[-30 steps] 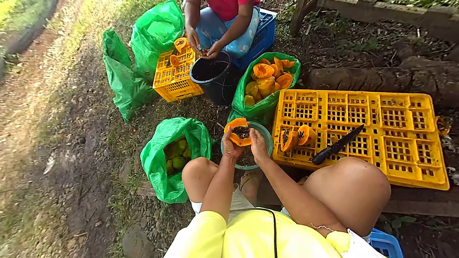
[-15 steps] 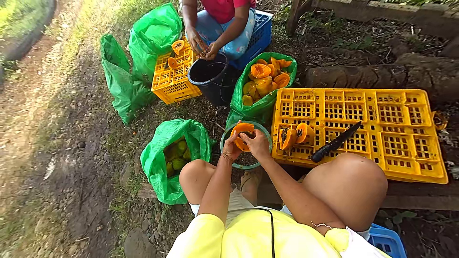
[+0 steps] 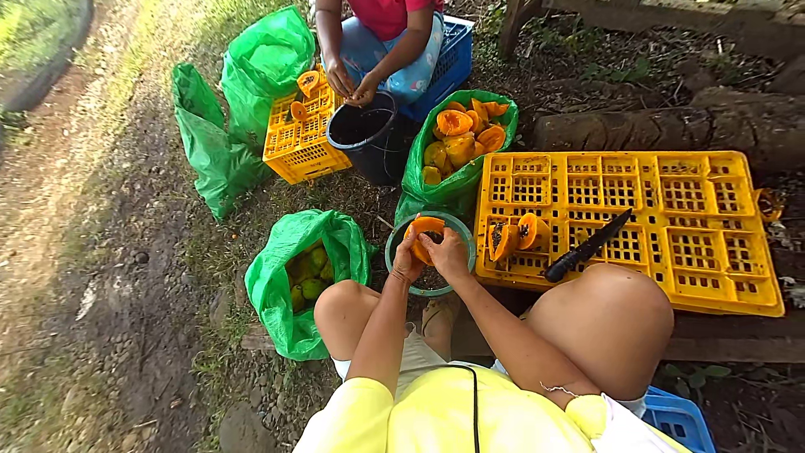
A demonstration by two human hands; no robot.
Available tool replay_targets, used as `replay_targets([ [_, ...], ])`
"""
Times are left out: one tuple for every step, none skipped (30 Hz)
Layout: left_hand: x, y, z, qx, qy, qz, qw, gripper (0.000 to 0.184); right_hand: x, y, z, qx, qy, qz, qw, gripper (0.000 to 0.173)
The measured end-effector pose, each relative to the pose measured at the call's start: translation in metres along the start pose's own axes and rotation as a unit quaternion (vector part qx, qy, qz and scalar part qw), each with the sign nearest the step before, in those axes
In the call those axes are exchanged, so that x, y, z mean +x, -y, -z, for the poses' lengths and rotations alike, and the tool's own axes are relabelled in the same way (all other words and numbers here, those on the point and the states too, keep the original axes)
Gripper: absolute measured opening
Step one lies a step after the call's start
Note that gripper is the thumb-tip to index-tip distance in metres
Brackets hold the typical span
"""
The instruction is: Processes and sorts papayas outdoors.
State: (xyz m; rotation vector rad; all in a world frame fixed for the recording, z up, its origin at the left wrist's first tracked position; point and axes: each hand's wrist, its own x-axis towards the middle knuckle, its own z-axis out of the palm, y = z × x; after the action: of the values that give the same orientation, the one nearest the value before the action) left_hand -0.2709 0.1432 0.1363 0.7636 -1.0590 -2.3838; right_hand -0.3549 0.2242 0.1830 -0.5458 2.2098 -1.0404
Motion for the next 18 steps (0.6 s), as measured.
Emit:
replay_targets([
  [-0.0004,0.0006,-0.0006,0.005,0.002,0.001,1.0,0.066,0.0012,-0.0005,-0.0008,-0.007,-0.003,-0.001,1.0,0.057],
  [-0.0005,0.0007,-0.0011,0.007,0.0,0.002,1.0,0.066,0.0024,-0.0012,-0.0015,-0.01,-0.006,0.001,1.0,0.047],
  [-0.0008,0.0001,-0.0009,0.003,-0.001,0.004,1.0,0.065,0.0036,-0.002,-0.0018,-0.012,-0.007,0.004,1.0,0.038],
  [-0.0014,-0.0006,-0.0007,0.0,-0.006,0.004,1.0,0.062,0.0041,-0.0028,-0.0018,-0.011,-0.008,0.006,1.0,0.032],
  [-0.0014,-0.0011,-0.0003,-0.006,-0.014,0.005,1.0,0.06,0.0044,-0.0035,-0.0014,-0.006,-0.007,0.007,1.0,0.03],
  [-0.0014,-0.0012,0.0001,-0.01,-0.022,0.004,1.0,0.057,0.0042,-0.0041,-0.001,0.004,-0.004,0.006,1.0,0.031],
  [-0.0013,-0.001,0.0005,-0.011,-0.025,0.005,1.0,0.057,0.004,-0.0042,-0.0006,0.011,0.0,0.002,1.0,0.035],
  [-0.0008,-0.0006,0.0007,-0.008,-0.025,0.006,1.0,0.058,0.0042,-0.0034,-0.0006,0.013,0.004,-0.002,1.0,0.043],
  [-0.0007,0.0003,0.0001,-0.003,-0.025,0.005,1.0,0.057,0.0044,-0.0024,-0.0012,0.007,0.005,-0.007,1.0,0.053],
  [-0.0008,0.001,-0.0001,0.003,-0.02,0.006,1.0,0.058,0.005,-0.0015,-0.0019,-0.004,0.002,-0.01,1.0,0.059],
  [-0.001,0.0015,-0.0004,0.009,-0.016,0.009,1.0,0.059,0.0056,-0.0011,-0.0023,-0.012,0.0,-0.012,1.0,0.059],
  [-0.0012,0.0017,-0.0008,0.013,-0.015,0.011,1.0,0.06,0.0065,-0.0014,-0.0024,-0.019,-0.002,-0.01,1.0,0.054],
  [-0.0019,0.0011,-0.0013,0.012,-0.016,0.013,1.0,0.061,0.0073,-0.0023,-0.0026,-0.025,0.0,-0.007,1.0,0.045],
  [-0.0025,0.0005,-0.001,0.01,-0.018,0.014,1.0,0.06,0.0079,-0.0036,-0.0028,-0.024,-0.001,-0.004,1.0,0.037],
  [-0.003,-0.0002,-0.0008,0.004,-0.024,0.014,1.0,0.058,0.0084,-0.0047,-0.0025,-0.018,0.0,-0.002,1.0,0.031],
  [-0.0029,-0.0008,-0.0005,-0.003,-0.033,0.014,0.999,0.058,0.0086,-0.0054,-0.0015,-0.006,0.001,-0.001,1.0,0.03],
  [-0.0026,-0.0013,-0.0003,-0.005,-0.041,0.014,0.999,0.056,0.0088,-0.0059,-0.0004,0.011,0.005,-0.002,1.0,0.03],
  [-0.0023,-0.0016,0.0001,-0.003,-0.045,0.014,0.999,0.057,0.0091,-0.0064,-0.0003,0.026,0.009,-0.004,1.0,0.033],
])
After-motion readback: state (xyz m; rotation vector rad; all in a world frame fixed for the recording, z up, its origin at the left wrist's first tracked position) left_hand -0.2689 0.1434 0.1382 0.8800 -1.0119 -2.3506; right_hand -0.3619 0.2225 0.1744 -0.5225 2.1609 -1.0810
